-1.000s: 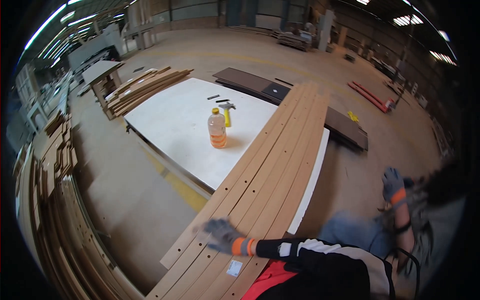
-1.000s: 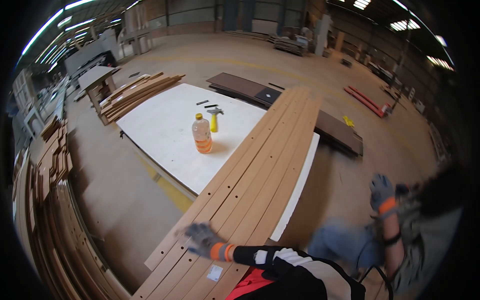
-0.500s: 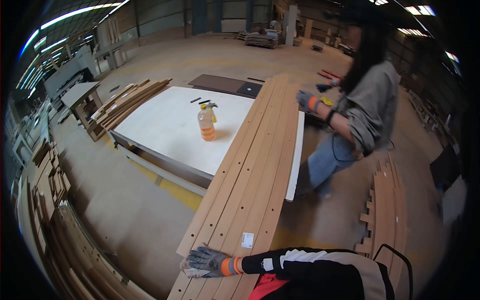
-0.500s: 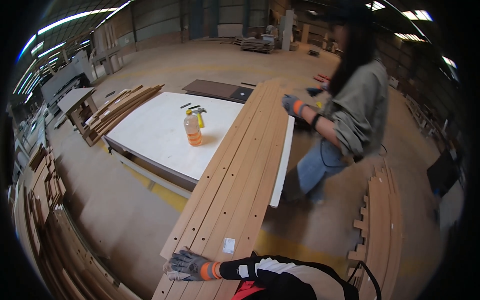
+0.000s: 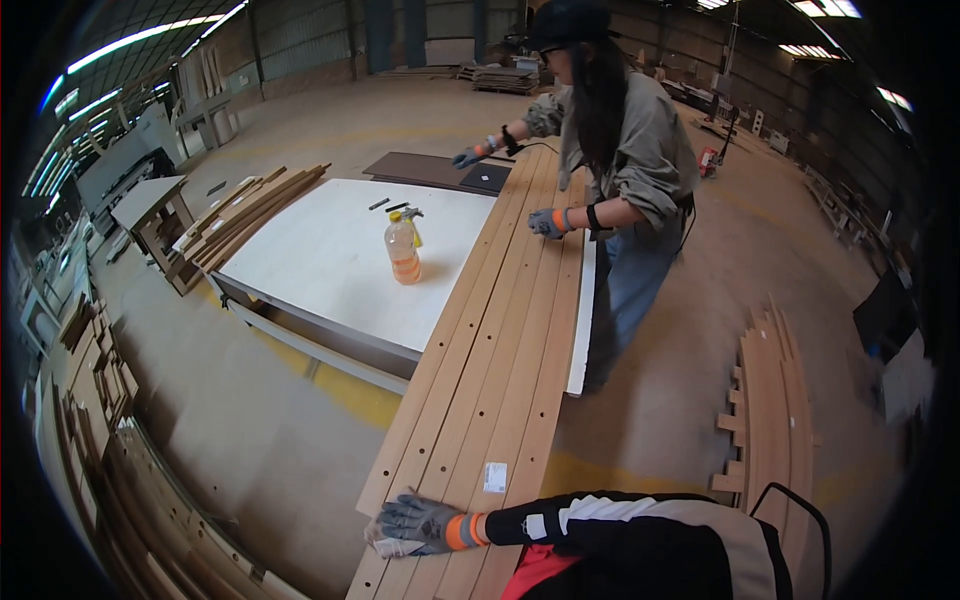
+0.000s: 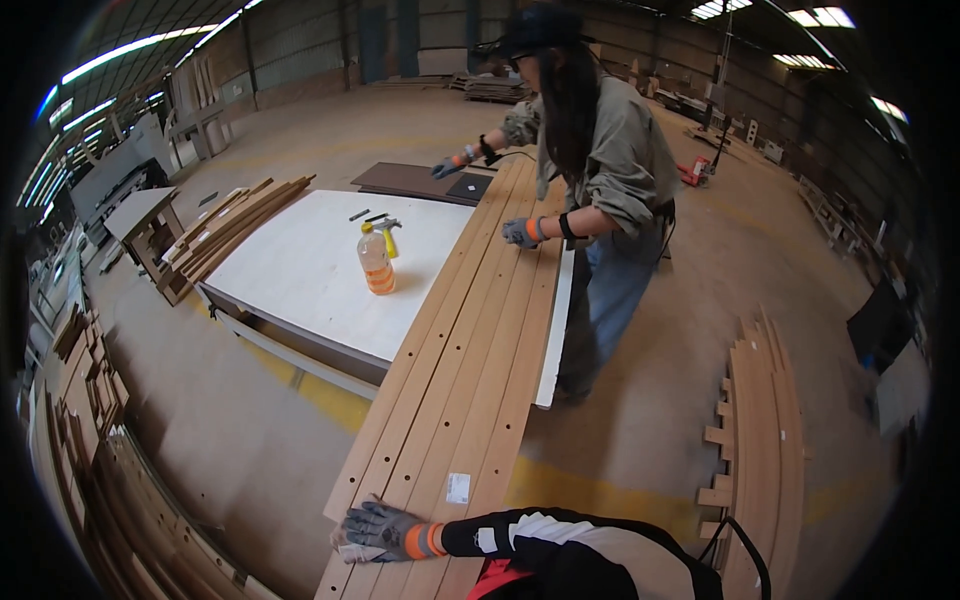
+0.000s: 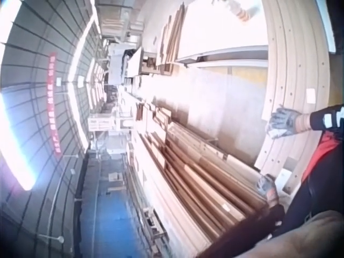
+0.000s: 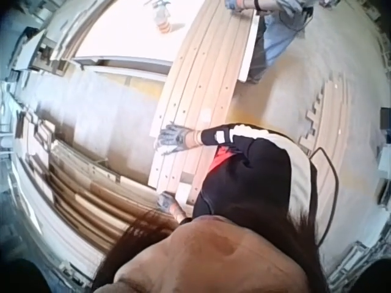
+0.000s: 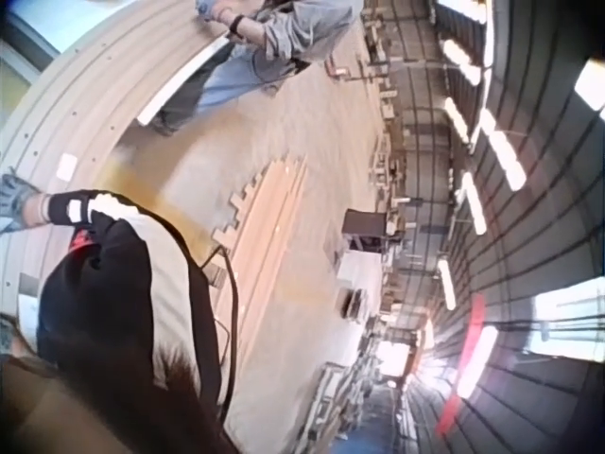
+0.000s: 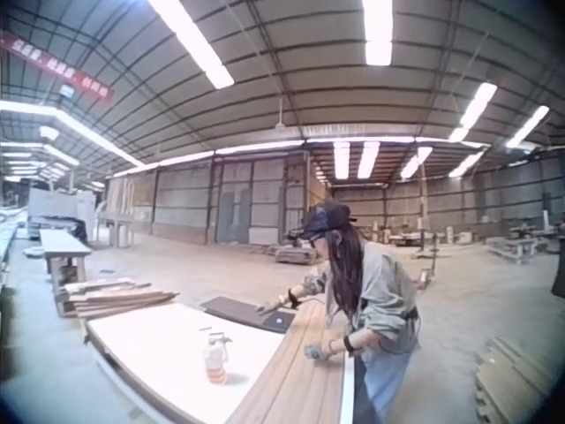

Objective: Scraping and wiping down wooden board components for furniture manufacturing.

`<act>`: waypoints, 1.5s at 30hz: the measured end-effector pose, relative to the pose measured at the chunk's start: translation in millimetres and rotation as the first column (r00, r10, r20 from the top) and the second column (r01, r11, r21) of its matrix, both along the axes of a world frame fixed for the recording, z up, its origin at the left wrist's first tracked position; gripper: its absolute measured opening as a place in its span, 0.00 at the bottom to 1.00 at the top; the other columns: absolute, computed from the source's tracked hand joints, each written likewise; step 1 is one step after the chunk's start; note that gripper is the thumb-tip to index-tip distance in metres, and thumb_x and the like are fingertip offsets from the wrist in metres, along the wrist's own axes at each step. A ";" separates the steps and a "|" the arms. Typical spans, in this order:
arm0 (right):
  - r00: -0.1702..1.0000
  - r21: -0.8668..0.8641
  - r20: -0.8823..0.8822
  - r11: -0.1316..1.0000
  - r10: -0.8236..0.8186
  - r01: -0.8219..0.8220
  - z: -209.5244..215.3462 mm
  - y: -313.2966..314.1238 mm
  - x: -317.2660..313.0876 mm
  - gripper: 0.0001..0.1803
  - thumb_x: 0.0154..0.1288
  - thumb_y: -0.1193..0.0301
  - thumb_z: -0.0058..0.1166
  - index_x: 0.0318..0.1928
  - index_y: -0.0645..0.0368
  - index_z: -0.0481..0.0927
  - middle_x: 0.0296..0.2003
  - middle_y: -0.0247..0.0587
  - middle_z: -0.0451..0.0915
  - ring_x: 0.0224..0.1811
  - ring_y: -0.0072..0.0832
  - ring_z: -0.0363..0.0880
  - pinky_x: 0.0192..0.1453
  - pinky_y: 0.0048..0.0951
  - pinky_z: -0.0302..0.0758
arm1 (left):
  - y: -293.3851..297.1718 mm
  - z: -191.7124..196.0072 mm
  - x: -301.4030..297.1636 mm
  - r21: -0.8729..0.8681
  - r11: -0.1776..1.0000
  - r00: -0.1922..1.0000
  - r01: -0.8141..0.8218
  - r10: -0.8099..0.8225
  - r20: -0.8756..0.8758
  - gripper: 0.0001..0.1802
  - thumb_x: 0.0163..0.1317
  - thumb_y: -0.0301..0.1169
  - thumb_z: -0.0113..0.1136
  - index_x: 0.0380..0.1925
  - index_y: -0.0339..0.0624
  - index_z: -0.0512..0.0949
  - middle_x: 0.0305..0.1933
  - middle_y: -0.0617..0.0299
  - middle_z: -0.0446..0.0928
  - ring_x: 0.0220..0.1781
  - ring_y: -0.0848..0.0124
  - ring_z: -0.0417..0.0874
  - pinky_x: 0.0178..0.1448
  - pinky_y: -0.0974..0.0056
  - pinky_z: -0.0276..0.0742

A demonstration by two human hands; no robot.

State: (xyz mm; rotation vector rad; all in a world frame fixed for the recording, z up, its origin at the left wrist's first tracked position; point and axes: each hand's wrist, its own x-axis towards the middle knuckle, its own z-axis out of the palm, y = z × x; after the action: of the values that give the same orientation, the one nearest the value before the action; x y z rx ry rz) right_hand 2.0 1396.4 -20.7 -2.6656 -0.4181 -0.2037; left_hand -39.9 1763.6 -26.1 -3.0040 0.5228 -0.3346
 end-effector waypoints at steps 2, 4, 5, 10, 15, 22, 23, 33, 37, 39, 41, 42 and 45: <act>1.000 -0.017 0.021 1.000 0.005 -0.005 -0.8 -1.2 1.6 0.29 0.68 0.61 0.40 0.69 0.48 0.62 0.72 0.46 0.53 0.76 0.42 0.48 0.77 0.52 0.40 | 2.9 -2.2 -1.1 -0.122 0.992 0.999 0.042 -0.043 -0.006 0.13 0.62 0.37 0.52 0.20 0.47 0.78 0.27 0.55 0.78 0.32 0.57 0.77 0.42 0.54 0.72; 0.999 -0.036 0.044 0.999 0.005 -0.003 -2.6 -1.7 1.1 0.29 0.68 0.62 0.39 0.69 0.48 0.62 0.72 0.46 0.53 0.76 0.42 0.48 0.77 0.52 0.40 | 3.4 3.3 -0.6 -0.128 0.987 0.996 0.092 -0.089 0.028 0.12 0.61 0.35 0.53 0.20 0.47 0.78 0.26 0.55 0.77 0.31 0.57 0.76 0.42 0.54 0.72; 1.000 -0.025 0.029 1.000 0.004 -0.004 -0.5 -2.7 0.4 0.29 0.68 0.62 0.39 0.69 0.48 0.62 0.72 0.46 0.53 0.76 0.42 0.48 0.77 0.52 0.40 | -0.3 8.8 1.8 -0.139 0.979 0.988 0.150 -0.142 0.065 0.10 0.60 0.33 0.54 0.20 0.48 0.77 0.25 0.55 0.76 0.31 0.56 0.76 0.42 0.54 0.72; 1.000 -0.005 0.000 1.000 0.007 -0.007 4.0 -3.7 -0.4 0.29 0.68 0.62 0.38 0.70 0.48 0.61 0.73 0.45 0.53 0.76 0.42 0.48 0.77 0.53 0.40 | -15.4 41.4 -0.3 -0.464 0.839 0.939 -0.283 0.145 -0.311 0.05 0.60 0.28 0.58 0.34 0.40 0.81 0.36 0.50 0.79 0.41 0.57 0.78 0.49 0.55 0.75; 1.000 0.010 0.005 1.000 -0.008 0.008 8.3 -2.9 -2.9 0.29 0.68 0.61 0.41 0.69 0.49 0.63 0.72 0.46 0.54 0.76 0.43 0.48 0.77 0.53 0.40 | -15.5 37.2 -0.5 -0.774 0.541 0.944 -0.329 0.210 -0.254 0.19 0.64 0.31 0.59 0.52 0.32 0.77 0.54 0.43 0.77 0.54 0.56 0.77 0.57 0.57 0.75; 1.000 0.038 0.026 0.999 0.007 -0.008 -2.1 -3.0 -0.9 0.29 0.67 0.61 0.42 0.68 0.50 0.64 0.71 0.48 0.55 0.76 0.44 0.48 0.77 0.51 0.40 | -8.2 0.9 13.5 -0.709 0.293 0.765 -0.642 0.182 -0.618 0.25 0.68 0.32 0.51 0.62 0.29 0.65 0.63 0.45 0.69 0.57 0.56 0.76 0.61 0.57 0.73; 0.999 0.036 0.044 0.999 0.009 -0.011 -4.8 -3.1 0.7 0.29 0.67 0.61 0.42 0.68 0.51 0.64 0.71 0.48 0.55 0.76 0.44 0.49 0.77 0.50 0.40 | 7.5 -24.3 17.2 -0.681 0.333 0.749 -0.652 0.147 -0.646 0.25 0.68 0.32 0.51 0.61 0.29 0.66 0.62 0.46 0.70 0.57 0.57 0.76 0.61 0.58 0.73; 1.000 0.021 0.030 1.000 0.006 -0.007 1.2 -3.0 2.1 0.30 0.68 0.56 0.43 0.68 0.52 0.64 0.71 0.50 0.56 0.75 0.44 0.49 0.77 0.50 0.40 | 29.2 -65.3 18.6 -0.653 -0.238 0.691 -0.719 -0.147 -0.708 0.23 0.68 0.37 0.49 0.56 0.31 0.71 0.57 0.51 0.73 0.54 0.62 0.75 0.59 0.58 0.70; 0.999 -0.020 0.052 1.000 -0.016 0.017 -9.6 -2.0 3.4 0.30 0.68 0.55 0.43 0.68 0.51 0.64 0.71 0.49 0.55 0.75 0.43 0.49 0.77 0.52 0.40 | 39.1 -73.0 15.6 -0.787 0.308 0.794 -0.534 -0.136 -0.592 0.27 0.68 0.45 0.48 0.58 0.36 0.71 0.59 0.54 0.73 0.56 0.61 0.74 0.60 0.57 0.69; 1.000 0.025 0.019 1.000 -0.006 0.006 -6.6 -1.5 1.9 0.31 0.68 0.56 0.43 0.69 0.50 0.62 0.72 0.49 0.54 0.76 0.44 0.49 0.77 0.53 0.39 | 32.2 -62.1 18.2 -0.712 0.102 0.680 -0.695 -0.231 -0.696 0.28 0.68 0.48 0.48 0.59 0.38 0.71 0.60 0.54 0.73 0.57 0.60 0.74 0.62 0.56 0.68; 0.999 0.011 0.046 1.000 -0.015 0.014 -3.3 -0.3 0.5 0.30 0.67 0.59 0.43 0.69 0.51 0.62 0.71 0.49 0.55 0.76 0.42 0.49 0.77 0.51 0.41 | 40.7 -69.2 18.5 -0.689 0.622 0.866 -0.373 -0.034 -0.499 0.25 0.64 0.41 0.48 0.57 0.40 0.72 0.53 0.48 0.77 0.54 0.55 0.78 0.57 0.56 0.73; 0.997 0.015 0.069 1.000 -0.017 0.016 -4.9 0.7 0.1 0.31 0.66 0.62 0.43 0.69 0.53 0.62 0.71 0.49 0.55 0.76 0.41 0.49 0.77 0.48 0.43 | 43.6 -75.8 18.3 -0.533 0.823 0.940 -0.197 0.004 -0.342 0.23 0.63 0.38 0.48 0.56 0.41 0.73 0.50 0.45 0.79 0.52 0.53 0.80 0.54 0.56 0.75; 0.997 -0.028 0.069 0.999 -0.022 0.024 -10.2 -2.0 1.6 0.30 0.66 0.59 0.42 0.68 0.51 0.63 0.72 0.48 0.55 0.76 0.43 0.48 0.78 0.48 0.40 | 64.1 -109.1 29.6 -0.488 0.831 0.908 -0.267 0.048 -0.415 0.23 0.63 0.39 0.49 0.55 0.42 0.73 0.51 0.45 0.78 0.53 0.52 0.79 0.55 0.52 0.74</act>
State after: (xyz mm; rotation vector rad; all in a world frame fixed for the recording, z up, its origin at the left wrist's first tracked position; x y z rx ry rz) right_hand 3.6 1394.5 -31.0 -2.6983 -0.4152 -0.2993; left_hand -10.3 1827.8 -135.2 -3.6620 0.2058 0.1754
